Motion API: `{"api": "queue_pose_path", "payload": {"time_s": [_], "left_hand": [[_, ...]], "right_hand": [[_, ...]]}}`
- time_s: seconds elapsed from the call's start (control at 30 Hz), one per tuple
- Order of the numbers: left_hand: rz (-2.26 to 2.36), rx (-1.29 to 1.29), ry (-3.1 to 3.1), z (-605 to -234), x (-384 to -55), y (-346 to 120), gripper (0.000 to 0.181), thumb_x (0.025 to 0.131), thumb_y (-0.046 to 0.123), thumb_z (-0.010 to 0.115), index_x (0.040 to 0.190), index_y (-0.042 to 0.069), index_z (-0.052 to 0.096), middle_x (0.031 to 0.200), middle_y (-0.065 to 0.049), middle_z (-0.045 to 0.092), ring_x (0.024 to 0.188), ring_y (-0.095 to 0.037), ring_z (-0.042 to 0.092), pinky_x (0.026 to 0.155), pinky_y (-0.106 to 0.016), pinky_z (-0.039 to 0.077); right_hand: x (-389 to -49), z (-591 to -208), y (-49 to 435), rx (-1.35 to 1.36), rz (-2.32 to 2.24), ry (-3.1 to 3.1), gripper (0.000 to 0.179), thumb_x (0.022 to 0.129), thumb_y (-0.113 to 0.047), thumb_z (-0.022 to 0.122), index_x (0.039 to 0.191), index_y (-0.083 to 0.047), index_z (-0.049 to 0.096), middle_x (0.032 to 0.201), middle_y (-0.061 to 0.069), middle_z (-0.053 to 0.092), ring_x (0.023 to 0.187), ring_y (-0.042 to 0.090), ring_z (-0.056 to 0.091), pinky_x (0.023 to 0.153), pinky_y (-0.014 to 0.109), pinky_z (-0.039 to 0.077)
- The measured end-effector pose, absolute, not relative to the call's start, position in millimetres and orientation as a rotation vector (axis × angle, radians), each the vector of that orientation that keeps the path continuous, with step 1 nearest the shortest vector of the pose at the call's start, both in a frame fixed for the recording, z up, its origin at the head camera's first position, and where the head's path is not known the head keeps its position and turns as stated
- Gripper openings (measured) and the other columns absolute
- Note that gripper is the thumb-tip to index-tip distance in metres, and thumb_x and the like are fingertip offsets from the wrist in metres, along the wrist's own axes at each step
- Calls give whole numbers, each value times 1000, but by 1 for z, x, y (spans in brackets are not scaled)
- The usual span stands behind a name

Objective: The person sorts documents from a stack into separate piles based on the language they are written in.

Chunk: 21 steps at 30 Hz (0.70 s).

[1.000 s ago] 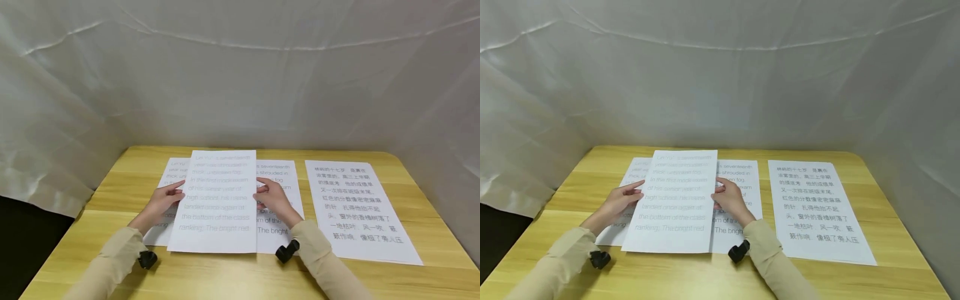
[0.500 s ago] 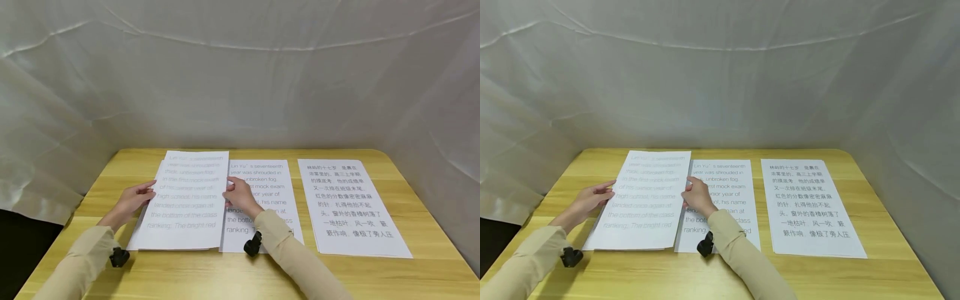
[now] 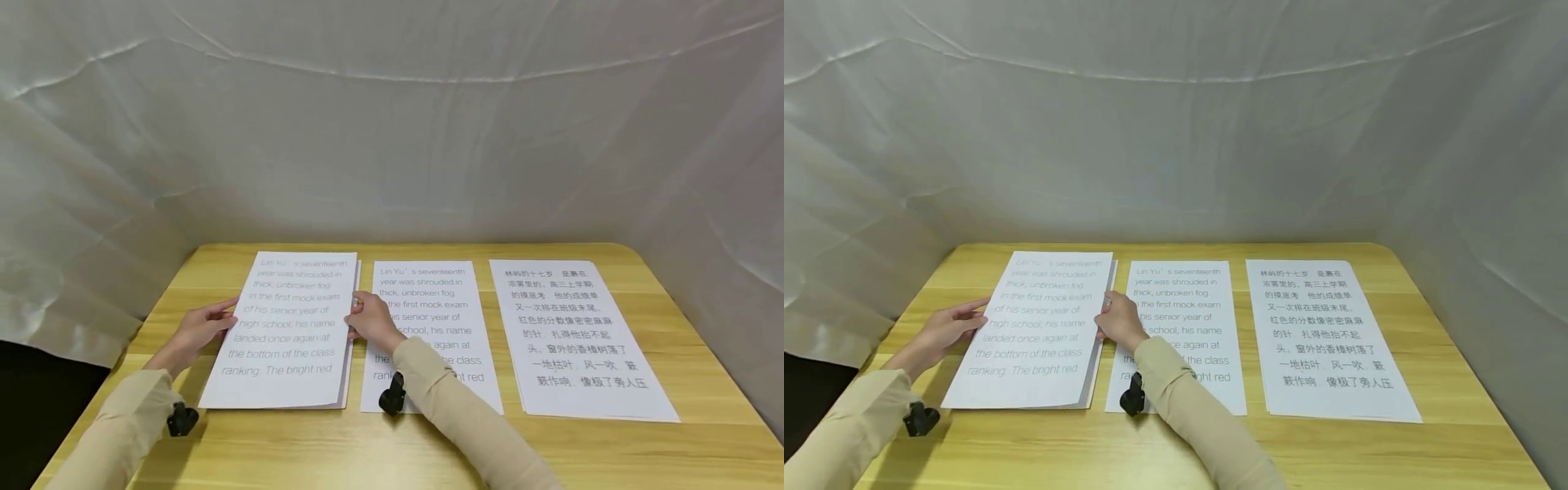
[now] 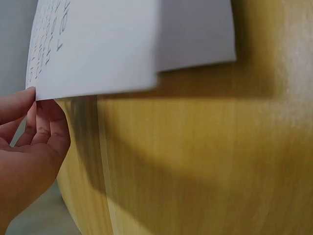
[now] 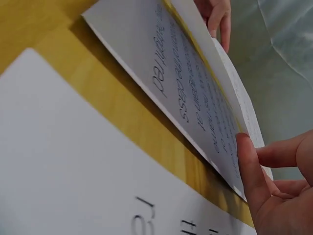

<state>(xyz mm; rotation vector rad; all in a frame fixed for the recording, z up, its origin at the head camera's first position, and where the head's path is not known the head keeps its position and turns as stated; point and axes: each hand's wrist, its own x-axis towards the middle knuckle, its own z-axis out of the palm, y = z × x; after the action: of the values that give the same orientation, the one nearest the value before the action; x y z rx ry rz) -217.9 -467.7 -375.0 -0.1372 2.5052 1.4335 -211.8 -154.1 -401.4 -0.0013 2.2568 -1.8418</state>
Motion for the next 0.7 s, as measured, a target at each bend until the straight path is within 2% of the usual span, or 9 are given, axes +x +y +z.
{"api": "queue_pose_path", "payload": {"time_s": [0.33,0.53,0.63,0.7], "left_hand": [[1342,-146,2510,-379,-220,-465,52,101,8,46,149,-3,28,123,-24,48,84,-16,54,68,-23,49],[1311,-95,2425,-375,-219,-467,55,103,16,45,149,-7,24,123,-21,54,90,-19,56,73,-28,49],[1311,-68,2366,-372,-221,-468,58,104,22,44,149,-8,21,108,-14,57,89,-18,54,74,-29,47],[1310,-45,2347,-371,-221,-467,60,105,24,43,149,-8,20,96,-8,54,86,-17,52,73,-29,45]], "right_hand": [[-214,-397,-153,13,-1845,2188,63,85,9,63,143,6,39,90,11,55,52,13,57,60,30,57],[-213,-399,-156,-19,-1778,2233,65,85,8,62,144,8,36,86,10,58,49,13,58,56,29,56],[-212,-399,-155,-25,-1744,2251,66,85,7,63,144,8,35,85,10,59,49,13,59,55,28,56],[-212,-398,-153,-31,-1726,2263,66,85,7,63,144,9,35,85,10,59,50,14,60,55,28,56]]}}
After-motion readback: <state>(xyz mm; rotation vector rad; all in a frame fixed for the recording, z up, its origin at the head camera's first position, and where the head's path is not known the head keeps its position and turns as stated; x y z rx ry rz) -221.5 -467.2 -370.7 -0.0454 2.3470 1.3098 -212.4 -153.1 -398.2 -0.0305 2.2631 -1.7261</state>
